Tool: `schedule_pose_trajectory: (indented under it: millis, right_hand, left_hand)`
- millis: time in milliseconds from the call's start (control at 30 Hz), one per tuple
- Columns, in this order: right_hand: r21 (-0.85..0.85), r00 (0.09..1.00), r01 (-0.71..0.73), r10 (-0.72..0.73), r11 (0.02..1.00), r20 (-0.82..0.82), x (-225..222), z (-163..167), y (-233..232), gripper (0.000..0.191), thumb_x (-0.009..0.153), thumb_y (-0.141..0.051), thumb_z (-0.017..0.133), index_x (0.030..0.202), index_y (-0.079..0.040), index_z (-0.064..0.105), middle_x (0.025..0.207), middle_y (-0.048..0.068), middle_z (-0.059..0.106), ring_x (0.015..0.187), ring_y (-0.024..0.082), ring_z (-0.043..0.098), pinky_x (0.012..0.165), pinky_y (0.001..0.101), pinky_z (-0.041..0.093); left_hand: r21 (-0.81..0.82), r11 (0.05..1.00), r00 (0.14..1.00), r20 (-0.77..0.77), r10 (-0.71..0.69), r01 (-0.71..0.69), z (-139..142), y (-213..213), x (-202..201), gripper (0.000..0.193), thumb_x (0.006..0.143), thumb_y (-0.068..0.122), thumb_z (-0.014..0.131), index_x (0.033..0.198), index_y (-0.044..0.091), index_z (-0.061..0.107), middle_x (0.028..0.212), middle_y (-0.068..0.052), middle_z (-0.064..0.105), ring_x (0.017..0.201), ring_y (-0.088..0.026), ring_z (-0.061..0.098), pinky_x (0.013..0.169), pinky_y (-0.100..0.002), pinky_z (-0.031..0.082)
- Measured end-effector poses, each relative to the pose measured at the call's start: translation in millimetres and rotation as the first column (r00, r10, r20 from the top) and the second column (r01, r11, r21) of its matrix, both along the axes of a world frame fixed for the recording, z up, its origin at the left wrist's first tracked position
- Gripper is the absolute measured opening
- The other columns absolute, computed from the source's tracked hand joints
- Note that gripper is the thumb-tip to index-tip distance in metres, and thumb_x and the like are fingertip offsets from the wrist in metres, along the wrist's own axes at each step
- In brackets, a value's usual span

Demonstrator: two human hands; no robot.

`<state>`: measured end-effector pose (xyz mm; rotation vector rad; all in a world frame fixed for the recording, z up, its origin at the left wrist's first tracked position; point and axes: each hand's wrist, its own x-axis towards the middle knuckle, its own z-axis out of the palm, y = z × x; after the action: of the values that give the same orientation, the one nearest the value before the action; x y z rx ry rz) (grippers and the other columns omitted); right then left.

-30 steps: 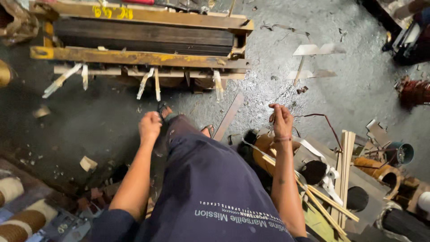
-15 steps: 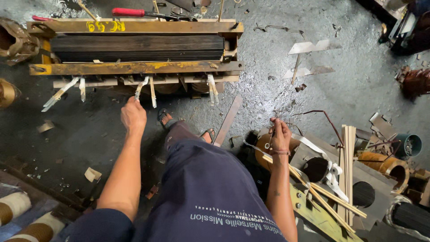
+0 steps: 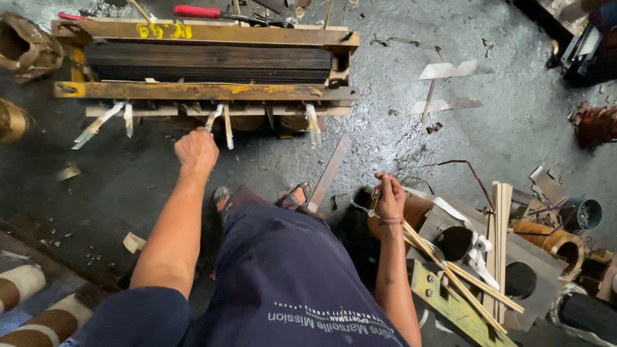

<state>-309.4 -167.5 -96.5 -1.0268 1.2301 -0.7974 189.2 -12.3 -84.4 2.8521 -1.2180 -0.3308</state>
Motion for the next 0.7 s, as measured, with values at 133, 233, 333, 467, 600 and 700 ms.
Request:
schedule_pose_trajectory:
  millis: [133,233,333,467,600,700]
  right_hand:
    - [-0.104,1.0,-0.011,0.01,0.995,-0.018,7.7,5.5,14.8,0.028,0.108,-0.03,0.061,0.107,-0.005,0.072,0.069,-0.003,0.056,0.063,0.006,0.052,0.058,0.0227,0.039]
    - [-0.09,0.997,0.028,-0.034,0.996,-0.069,15.3,11.1,31.5,0.026,0.107,-0.029,0.063,0.106,-0.004,0.071,0.071,-0.004,0.057,0.062,0.005,0.048,0.055,0.023,0.036]
    - [-0.124,0.996,-0.022,0.01,0.992,-0.093,22.1,9.3,50.6,0.029,0.108,-0.031,0.061,0.104,-0.004,0.072,0.069,-0.003,0.06,0.059,0.005,0.049,0.055,0.0226,0.036]
    - [-0.086,0.986,0.031,-0.044,0.996,-0.162,36.5,-10.5,88.6,0.028,0.109,-0.027,0.06,0.104,-0.003,0.073,0.069,-0.003,0.061,0.06,0.006,0.05,0.056,0.0235,0.038]
    - [-0.084,0.905,-0.071,0.029,0.994,-0.425,53.9,-24.3,145.1,0.031,0.109,-0.029,0.061,0.103,-0.004,0.078,0.069,-0.002,0.061,0.061,0.006,0.05,0.057,0.0237,0.039]
    - [0.046,0.811,-0.093,0.103,0.995,-0.576,76.1,-32.8,190.8,0.029,0.102,-0.031,0.065,0.101,-0.004,0.078,0.069,0.001,0.065,0.061,0.007,0.055,0.058,0.0246,0.043]
  left_hand:
    - [0.008,0.998,0.997,-0.054,-0.06,0.06,5.2,-4.9,2.4,0.03,0.101,0.032,0.061,0.098,0.006,0.076,0.091,-0.02,0.076,0.086,-0.04,0.074,0.072,-0.052,0.057]
    - [-0.157,0.987,0.986,-0.158,-0.048,0.023,4.2,12.5,-2.2,0.039,0.103,0.041,0.059,0.099,0.005,0.072,0.087,-0.023,0.074,0.084,-0.044,0.072,0.071,-0.055,0.056]
    - [-0.286,0.956,0.934,-0.356,-0.036,-0.072,-3.9,58.1,-12.1,0.04,0.109,0.044,0.055,0.101,0.008,0.071,0.093,-0.025,0.071,0.093,-0.05,0.066,0.077,-0.06,0.051]
    - [-0.123,0.983,0.84,-0.54,0.049,-0.136,-28.1,155.9,-23.4,0.036,0.101,0.045,0.059,0.102,0.011,0.072,0.099,-0.022,0.073,0.098,-0.046,0.068,0.083,-0.057,0.052]
    - [0.194,0.97,0.794,-0.561,0.234,-0.149,-48.0,272.1,-16.8,0.032,0.096,0.043,0.064,0.111,0.016,0.075,0.111,-0.02,0.072,0.107,-0.043,0.066,0.09,-0.053,0.052]
    - [0.365,0.914,0.801,-0.486,0.349,-0.176,-51.1,337.9,0.6,0.033,0.094,0.043,0.067,0.112,0.017,0.076,0.115,-0.018,0.071,0.112,-0.039,0.066,0.094,-0.051,0.052]
